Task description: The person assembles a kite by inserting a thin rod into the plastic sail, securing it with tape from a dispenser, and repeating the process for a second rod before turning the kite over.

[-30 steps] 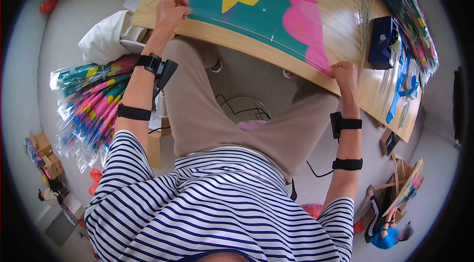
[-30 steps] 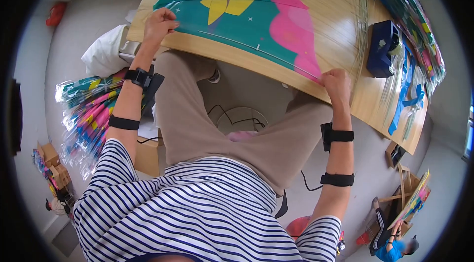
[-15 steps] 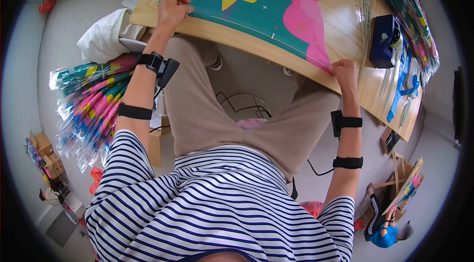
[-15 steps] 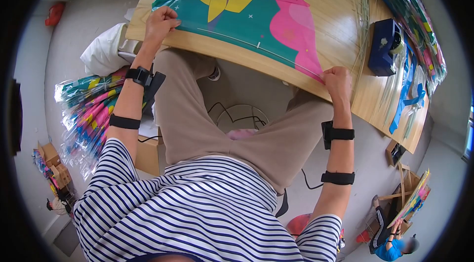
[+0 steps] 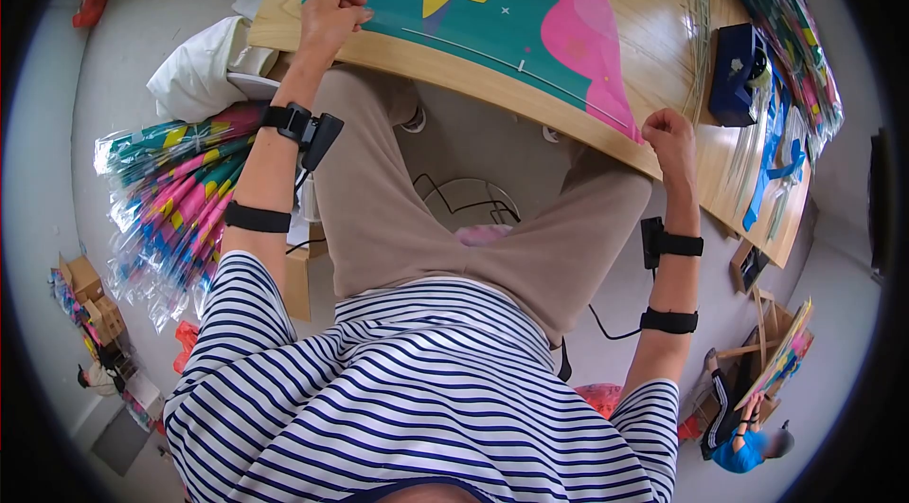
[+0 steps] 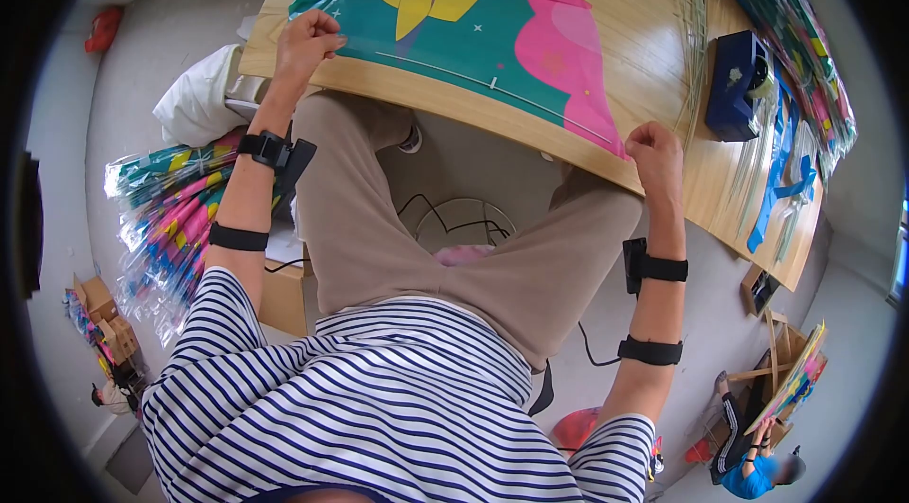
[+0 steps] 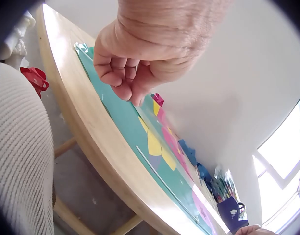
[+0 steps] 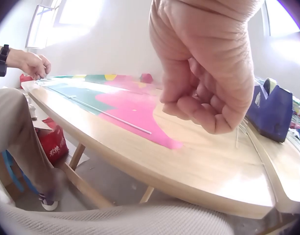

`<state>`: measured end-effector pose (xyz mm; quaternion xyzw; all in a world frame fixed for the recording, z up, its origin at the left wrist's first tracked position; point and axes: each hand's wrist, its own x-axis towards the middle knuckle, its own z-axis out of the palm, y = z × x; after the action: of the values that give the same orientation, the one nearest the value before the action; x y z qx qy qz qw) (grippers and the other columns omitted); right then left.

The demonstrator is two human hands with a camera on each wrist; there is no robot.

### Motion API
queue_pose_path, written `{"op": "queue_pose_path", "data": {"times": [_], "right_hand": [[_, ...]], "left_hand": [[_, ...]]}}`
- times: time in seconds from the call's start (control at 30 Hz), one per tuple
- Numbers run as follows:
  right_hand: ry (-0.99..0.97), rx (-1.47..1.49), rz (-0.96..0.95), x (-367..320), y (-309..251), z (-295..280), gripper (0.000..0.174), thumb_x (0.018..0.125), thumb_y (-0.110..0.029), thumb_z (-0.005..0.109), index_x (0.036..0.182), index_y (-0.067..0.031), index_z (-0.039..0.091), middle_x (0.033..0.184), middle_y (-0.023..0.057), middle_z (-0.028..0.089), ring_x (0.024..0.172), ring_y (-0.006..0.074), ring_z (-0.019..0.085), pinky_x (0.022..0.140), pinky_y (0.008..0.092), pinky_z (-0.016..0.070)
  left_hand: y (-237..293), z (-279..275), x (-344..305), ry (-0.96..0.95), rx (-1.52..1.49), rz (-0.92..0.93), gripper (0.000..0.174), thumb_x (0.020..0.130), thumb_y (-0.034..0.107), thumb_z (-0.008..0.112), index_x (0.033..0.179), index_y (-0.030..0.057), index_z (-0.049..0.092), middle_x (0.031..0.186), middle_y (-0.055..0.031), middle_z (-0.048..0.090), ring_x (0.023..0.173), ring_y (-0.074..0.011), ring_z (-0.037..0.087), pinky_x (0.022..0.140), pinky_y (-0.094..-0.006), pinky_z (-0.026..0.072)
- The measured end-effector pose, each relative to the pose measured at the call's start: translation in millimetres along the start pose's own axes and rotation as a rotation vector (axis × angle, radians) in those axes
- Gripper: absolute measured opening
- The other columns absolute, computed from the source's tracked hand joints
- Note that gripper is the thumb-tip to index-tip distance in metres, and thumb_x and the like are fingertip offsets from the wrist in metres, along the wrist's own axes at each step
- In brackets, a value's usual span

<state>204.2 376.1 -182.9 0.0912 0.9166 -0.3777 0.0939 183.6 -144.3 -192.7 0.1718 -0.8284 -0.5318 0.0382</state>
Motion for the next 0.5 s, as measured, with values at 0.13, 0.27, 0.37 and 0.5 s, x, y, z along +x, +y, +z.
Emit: {"op": "queue_pose_path", "data": {"times": [0.13, 0.27, 0.37, 0.5], "right_hand": [[0.002, -0.018, 0.026, -1, 2, 3, 0.012, 0.072, -0.003, 0.071, 0.082, -0.0006, 0.066, 0.066, 0.0041, 0.062, 0.065, 0.0128, 0.058, 0.063, 0.0294, 0.0451], [0.066, -0.047, 0.023, 0, 4, 10, 0.024, 0.072, -0.002, 0.072, 0.095, -0.0023, 0.065, 0.069, 0.0081, 0.067, 0.07, 0.0175, 0.065, 0.067, 0.0326, 0.0483], [0.06, -0.11, 0.059, -5, -14, 9, 0.032, 0.072, -0.001, 0.072, 0.102, -0.0032, 0.062, 0.073, 0.0102, 0.07, 0.074, 0.0201, 0.067, 0.069, 0.0343, 0.0499], [0.061, -0.136, 0.102, -4, -17, 11, 0.031, 0.072, 0.0, 0.073, 0.1, -0.0031, 0.062, 0.074, 0.0095, 0.07, 0.076, 0.0203, 0.067, 0.07, 0.0343, 0.0502]], "left_hand": [[-10, 3, 4, 0.0, 0.03, 0.007, 0.015, 0.073, -0.002, 0.076, 0.083, 0.0015, 0.065, 0.07, -0.0025, 0.062, 0.059, -0.0095, 0.058, 0.055, -0.0247, 0.0504], [-14, 6, 4, 0.004, 0.054, 0.011, 0.016, 0.072, -0.002, 0.076, 0.084, 0.0014, 0.065, 0.07, -0.0025, 0.062, 0.059, -0.0097, 0.059, 0.054, -0.025, 0.0506], [-13, 7, 3, 0.017, 0.063, -0.004, 0.015, 0.072, -0.001, 0.076, 0.083, 0.0017, 0.065, 0.07, -0.0021, 0.062, 0.059, -0.0098, 0.059, 0.054, -0.0252, 0.0507], [-14, 9, 4, 0.024, 0.098, 0.006, 0.015, 0.072, -0.001, 0.076, 0.082, 0.002, 0.066, 0.07, -0.0025, 0.062, 0.059, -0.0102, 0.06, 0.055, -0.0254, 0.0514]]}}
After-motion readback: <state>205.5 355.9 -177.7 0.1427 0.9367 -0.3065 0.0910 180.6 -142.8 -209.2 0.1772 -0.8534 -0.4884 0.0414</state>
